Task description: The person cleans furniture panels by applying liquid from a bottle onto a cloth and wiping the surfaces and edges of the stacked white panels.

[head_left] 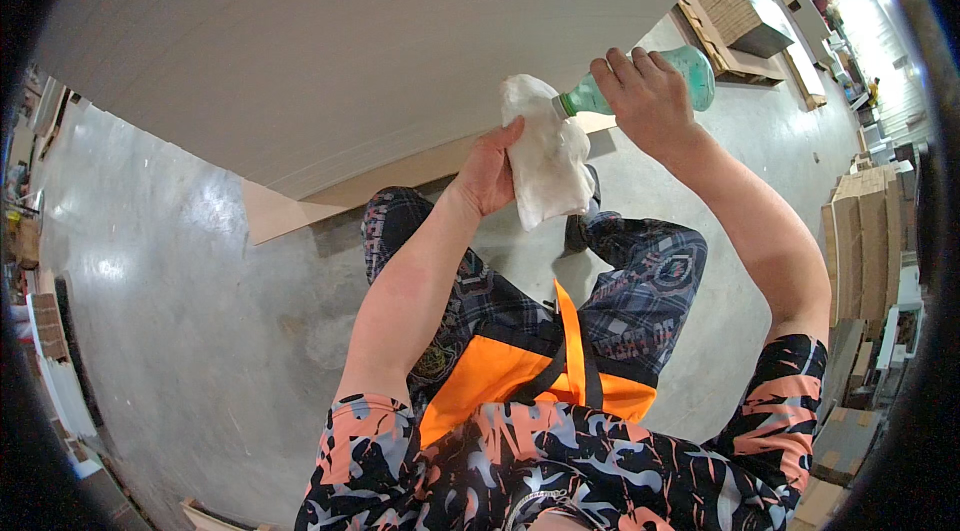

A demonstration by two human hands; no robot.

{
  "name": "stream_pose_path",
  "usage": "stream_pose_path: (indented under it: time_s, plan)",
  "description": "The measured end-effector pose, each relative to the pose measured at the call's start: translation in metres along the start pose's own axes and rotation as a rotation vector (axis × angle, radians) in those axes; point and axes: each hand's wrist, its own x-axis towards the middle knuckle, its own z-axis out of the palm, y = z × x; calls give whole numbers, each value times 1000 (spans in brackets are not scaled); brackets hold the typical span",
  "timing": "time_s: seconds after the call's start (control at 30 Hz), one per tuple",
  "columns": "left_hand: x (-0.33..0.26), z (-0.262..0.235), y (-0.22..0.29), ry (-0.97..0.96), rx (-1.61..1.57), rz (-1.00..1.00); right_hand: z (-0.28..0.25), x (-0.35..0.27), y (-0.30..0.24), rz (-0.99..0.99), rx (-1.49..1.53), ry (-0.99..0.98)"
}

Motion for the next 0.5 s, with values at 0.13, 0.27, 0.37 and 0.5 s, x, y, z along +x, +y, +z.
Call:
stream_pose_path:
  time_s: [0.13,0.27,0.37,0.5]
  plan:
    - [0,-2,1,36,20,16,-5,16,-3,-24,22,-53]
    - [2,-2,0,26,7,14,-14,20,-9,-84,-40,-49]
    - [0,-2,1,-10,-30,23,-16,18,-12,-77,-33,-119]
    - [1,-4,1,-59,-58,19,-11,14,-6,-18,-19,-157]
